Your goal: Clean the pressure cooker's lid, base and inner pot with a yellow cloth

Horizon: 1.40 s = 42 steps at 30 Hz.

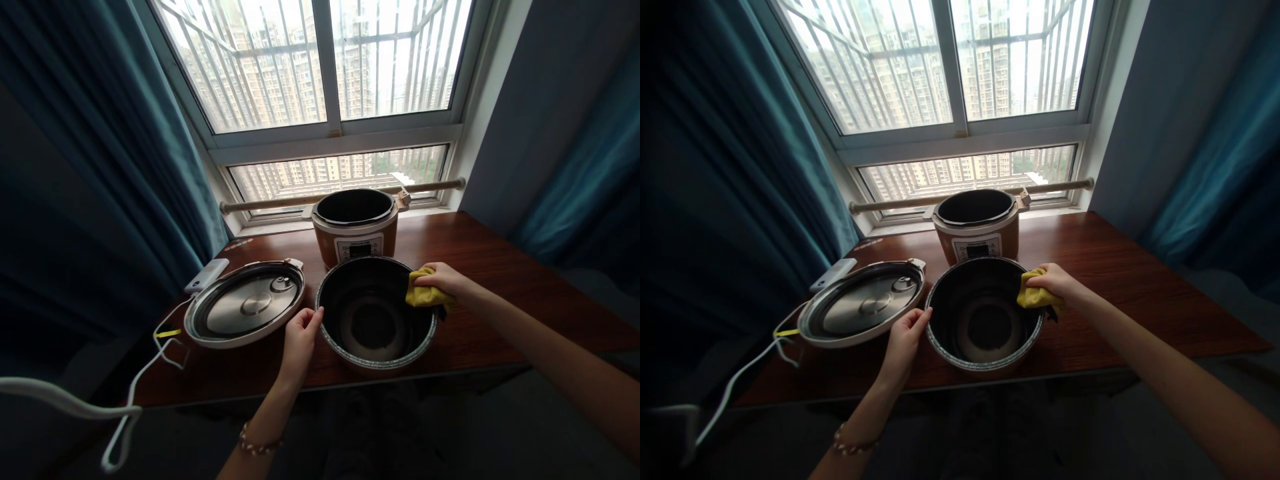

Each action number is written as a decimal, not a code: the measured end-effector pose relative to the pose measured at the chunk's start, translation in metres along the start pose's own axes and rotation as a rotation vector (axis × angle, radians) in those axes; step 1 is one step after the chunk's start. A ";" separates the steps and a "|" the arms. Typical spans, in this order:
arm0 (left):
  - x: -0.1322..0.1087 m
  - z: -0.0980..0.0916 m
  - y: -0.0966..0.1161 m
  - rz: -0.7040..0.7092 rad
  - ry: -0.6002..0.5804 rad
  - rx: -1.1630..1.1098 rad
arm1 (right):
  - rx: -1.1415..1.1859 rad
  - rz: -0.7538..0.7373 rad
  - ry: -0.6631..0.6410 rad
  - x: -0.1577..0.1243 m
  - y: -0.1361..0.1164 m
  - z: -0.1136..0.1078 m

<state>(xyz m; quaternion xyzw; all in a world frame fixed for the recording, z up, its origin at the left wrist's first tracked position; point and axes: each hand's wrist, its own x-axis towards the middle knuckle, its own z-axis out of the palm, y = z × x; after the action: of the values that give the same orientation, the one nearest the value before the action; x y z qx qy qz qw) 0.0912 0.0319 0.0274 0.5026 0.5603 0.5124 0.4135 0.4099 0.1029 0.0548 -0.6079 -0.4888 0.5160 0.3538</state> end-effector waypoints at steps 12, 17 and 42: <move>-0.012 -0.009 0.002 0.451 0.203 0.720 | 0.151 -0.012 0.143 -0.014 0.011 -0.019; -0.044 -0.002 0.009 0.881 0.162 0.738 | 0.378 -0.308 0.558 -0.042 0.009 -0.039; -0.061 0.029 -0.006 0.983 -0.135 0.629 | -1.081 -0.544 0.302 -0.133 -0.003 0.111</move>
<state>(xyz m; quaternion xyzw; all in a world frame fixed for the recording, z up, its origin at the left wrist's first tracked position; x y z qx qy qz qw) 0.1287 -0.0238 0.0148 0.8334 0.3591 0.4201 -0.0070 0.3027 -0.0317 0.0713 -0.6212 -0.7626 -0.0047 0.1801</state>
